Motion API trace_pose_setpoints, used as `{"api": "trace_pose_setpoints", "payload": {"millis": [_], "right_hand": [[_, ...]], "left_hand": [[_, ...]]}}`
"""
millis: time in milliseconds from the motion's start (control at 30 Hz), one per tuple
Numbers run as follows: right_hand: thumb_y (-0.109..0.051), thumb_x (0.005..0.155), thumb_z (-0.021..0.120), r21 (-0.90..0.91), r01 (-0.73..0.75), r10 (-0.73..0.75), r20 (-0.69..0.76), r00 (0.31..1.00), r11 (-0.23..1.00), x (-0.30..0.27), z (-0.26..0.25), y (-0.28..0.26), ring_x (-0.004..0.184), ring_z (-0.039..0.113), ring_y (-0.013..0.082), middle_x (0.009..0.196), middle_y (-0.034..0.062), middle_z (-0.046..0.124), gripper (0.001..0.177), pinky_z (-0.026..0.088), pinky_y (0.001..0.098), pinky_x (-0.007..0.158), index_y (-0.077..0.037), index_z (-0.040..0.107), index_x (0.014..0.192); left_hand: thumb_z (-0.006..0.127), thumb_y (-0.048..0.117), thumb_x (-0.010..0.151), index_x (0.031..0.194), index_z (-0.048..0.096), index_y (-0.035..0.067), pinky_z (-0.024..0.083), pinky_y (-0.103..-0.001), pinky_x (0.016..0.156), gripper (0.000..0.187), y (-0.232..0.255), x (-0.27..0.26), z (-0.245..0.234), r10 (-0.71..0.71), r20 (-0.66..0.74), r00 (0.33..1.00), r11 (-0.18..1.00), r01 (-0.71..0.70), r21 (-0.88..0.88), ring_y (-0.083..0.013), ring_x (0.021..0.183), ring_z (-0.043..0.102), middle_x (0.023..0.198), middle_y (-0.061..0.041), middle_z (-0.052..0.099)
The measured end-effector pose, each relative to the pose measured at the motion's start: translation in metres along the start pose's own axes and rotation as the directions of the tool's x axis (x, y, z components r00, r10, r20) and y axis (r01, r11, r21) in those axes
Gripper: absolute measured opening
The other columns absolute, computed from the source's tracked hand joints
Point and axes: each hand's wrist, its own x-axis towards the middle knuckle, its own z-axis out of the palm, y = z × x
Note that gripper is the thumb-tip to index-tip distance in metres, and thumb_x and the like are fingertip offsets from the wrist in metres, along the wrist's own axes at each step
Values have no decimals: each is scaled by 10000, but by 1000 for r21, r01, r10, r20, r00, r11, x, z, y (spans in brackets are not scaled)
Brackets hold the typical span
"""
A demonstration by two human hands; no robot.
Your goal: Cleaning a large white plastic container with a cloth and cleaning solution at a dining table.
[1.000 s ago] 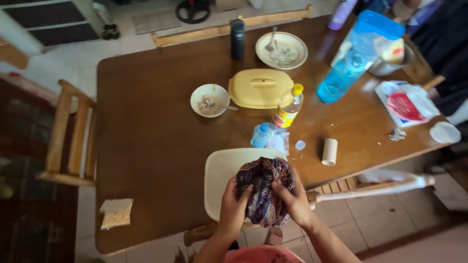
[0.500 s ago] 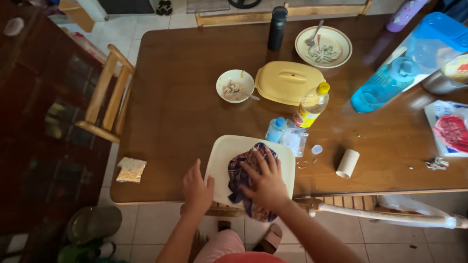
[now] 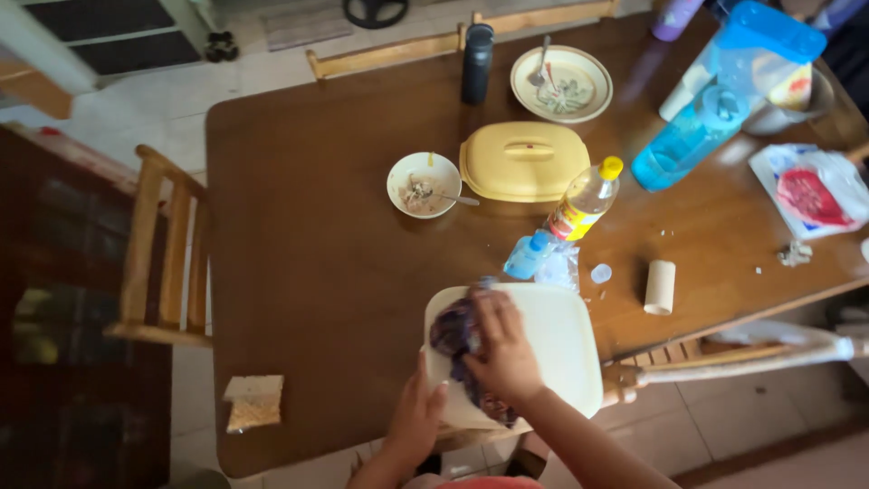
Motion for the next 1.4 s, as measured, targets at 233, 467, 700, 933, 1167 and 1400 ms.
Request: {"api": "trace_pose_setpoints", "payload": {"millis": [233,467,700,933,1167,1400], "right_hand": [[-31,650,777,-1,96,-96,87,992,995,0,13,-17,1445,364,446,1522,200,449,870,320,495,1183,-128,496,1467],[-58,676,781,-249,-173,112,-241,964,953,-8,-34,21,1369,408,477,1423,248,492,832,342,514,1149,-60,477,1450],[-41,696,732,-137,48,-56,-61,997,989,1,38,-23,1442,346,463,1509,242,456,808,303,516,1189,-51,485,1465],[-38,742,692,-163,-52,40,-79,996,985,-15,9,34,1424,388,454,1507,217,481,712,330,514,1191,-87,542,1436],[-99,793,688,-395,-94,45,-131,990,914,-1,14,31,1415,377,450,1473,205,478,615,315,626,1146,-54,542,1389],[-132,719,735,-281,57,-45,50,998,958,9,18,-41,1387,298,514,1485,300,394,696,242,637,1112,-24,548,1381]], "left_hand": [[461,385,1076,1577,242,21,338,-495,1164,657,-61,3,-2,102,261,960,973,-150,175,-459,1425,393,1574,-283,363],[495,419,1033,1605,9,45,236,-534,1179,839,-14,9,-20,58,369,928,992,-95,82,-530,1532,-49,1702,-247,35],[464,431,1043,1622,-31,44,192,-572,1189,855,-30,10,-18,77,413,908,992,-113,64,-509,1536,16,1670,-287,25],[426,450,1055,1609,-70,70,85,-664,1174,835,-11,8,-21,-6,422,906,959,-114,258,-455,1563,-21,1690,-232,50],[407,458,1045,1616,-72,119,93,-669,1171,819,-9,6,-19,-65,417,906,987,-4,163,-401,1579,36,1720,-172,89],[405,474,1061,1625,-123,138,47,-658,1201,842,-6,12,-26,-138,480,867,962,3,273,-404,1576,28,1695,-189,87]]}}
